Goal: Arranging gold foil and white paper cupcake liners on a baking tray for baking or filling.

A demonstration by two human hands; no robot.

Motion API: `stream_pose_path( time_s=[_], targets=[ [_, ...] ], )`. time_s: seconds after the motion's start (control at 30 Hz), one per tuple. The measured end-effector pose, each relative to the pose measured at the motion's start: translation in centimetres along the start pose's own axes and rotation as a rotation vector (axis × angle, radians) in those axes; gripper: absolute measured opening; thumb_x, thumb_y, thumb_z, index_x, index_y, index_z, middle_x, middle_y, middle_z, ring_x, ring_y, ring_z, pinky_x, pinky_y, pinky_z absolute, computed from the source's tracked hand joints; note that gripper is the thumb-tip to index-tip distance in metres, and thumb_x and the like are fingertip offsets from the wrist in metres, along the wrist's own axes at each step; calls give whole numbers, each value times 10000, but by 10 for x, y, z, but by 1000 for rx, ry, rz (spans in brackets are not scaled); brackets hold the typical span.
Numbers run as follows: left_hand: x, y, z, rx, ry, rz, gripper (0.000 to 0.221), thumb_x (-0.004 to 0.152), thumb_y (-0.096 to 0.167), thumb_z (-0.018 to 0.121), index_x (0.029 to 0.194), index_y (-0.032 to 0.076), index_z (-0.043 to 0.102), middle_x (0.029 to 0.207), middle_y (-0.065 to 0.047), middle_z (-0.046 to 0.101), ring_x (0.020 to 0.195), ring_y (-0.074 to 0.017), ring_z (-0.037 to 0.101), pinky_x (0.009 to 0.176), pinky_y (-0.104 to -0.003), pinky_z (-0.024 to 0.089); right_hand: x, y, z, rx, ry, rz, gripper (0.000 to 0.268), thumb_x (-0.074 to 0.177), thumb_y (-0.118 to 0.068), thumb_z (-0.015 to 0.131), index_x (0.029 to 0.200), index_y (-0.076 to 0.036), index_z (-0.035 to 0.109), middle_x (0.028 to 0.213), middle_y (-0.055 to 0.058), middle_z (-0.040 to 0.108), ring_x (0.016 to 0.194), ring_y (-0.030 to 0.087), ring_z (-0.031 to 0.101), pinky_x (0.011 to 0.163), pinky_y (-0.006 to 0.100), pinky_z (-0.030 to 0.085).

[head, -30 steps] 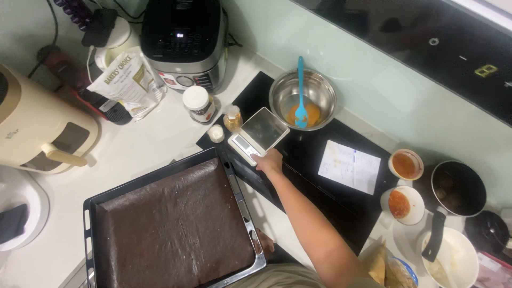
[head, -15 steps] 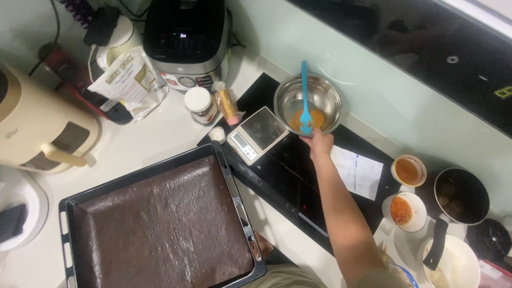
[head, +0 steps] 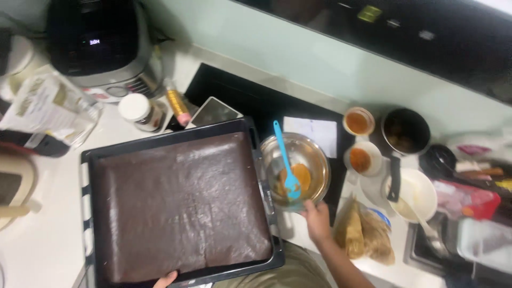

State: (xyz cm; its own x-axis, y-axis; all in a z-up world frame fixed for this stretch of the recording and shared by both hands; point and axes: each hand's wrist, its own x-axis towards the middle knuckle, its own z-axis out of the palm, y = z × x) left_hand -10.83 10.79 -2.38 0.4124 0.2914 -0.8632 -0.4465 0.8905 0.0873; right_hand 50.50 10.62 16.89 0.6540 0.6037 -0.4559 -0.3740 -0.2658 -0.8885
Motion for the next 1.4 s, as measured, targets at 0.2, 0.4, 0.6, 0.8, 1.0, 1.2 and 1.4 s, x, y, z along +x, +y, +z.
stream_pose_path(
  time_s=[0.2,0.4,0.6,0.8,1.0,1.2,1.4],
  targets=[
    [-70,2,239,-20,28,169,607,732,139,640,1304,-33,539,1270,-168,641,1119,-333,652,949,-504,537,-44,66,-22,-79,69,159,388,1046,-252,593,1250,78,602,856,204,552,647,275,464,541,422,387],
    [-104,11,290,50,69,502,666,767,57,580,1430,96,521,1401,-127,589,1223,-315,616,962,-532,498,-61,-46,-23,-524,465,-391,383,924,-210,731,1168,23,550,995,179,633,860,272,637,779,349,534],
    [-51,63,152,163,197,201,585,804,241,671,1255,-86,490,1109,-213,612,958,-311,641,869,-425,526,36,-90,40,-647,100,-624,412,865,-204,784,1181,3,619,991,171,735,790,287,724,701,387,575],
    [40,105,23,114,-774,-368,641,1026,410,646,1305,-147,495,1085,-152,654,951,-243,652,944,-394,495,63,-88,67,-714,66,-474,316,813,-262,844,920,-31,658,716,141,710,648,299,715,627,412,557],
    [-35,0,156,445,-43,675,494,771,190,732,1191,-58,653,1162,-135,733,1078,-229,691,1006,-332,496,42,-126,56,-346,45,-334,328,826,-272,773,1062,-75,659,841,82,721,623,168,726,525,354,617],
    [-72,-44,332,190,55,445,224,792,-62,718,1012,-30,688,886,-116,697,800,-256,645,676,-405,480,23,-109,-72,171,-75,-222,674,1007,-639,360,1111,-50,671,1009,86,726,912,182,679,760,317,534],
    [-72,-79,411,318,-151,188,177,784,1,687,938,-79,653,833,-180,698,729,-327,685,632,-504,576,-45,-98,-98,-557,226,-89,660,963,-564,619,1275,17,618,1130,93,691,1053,201,625,929,342,441]
  ],
)
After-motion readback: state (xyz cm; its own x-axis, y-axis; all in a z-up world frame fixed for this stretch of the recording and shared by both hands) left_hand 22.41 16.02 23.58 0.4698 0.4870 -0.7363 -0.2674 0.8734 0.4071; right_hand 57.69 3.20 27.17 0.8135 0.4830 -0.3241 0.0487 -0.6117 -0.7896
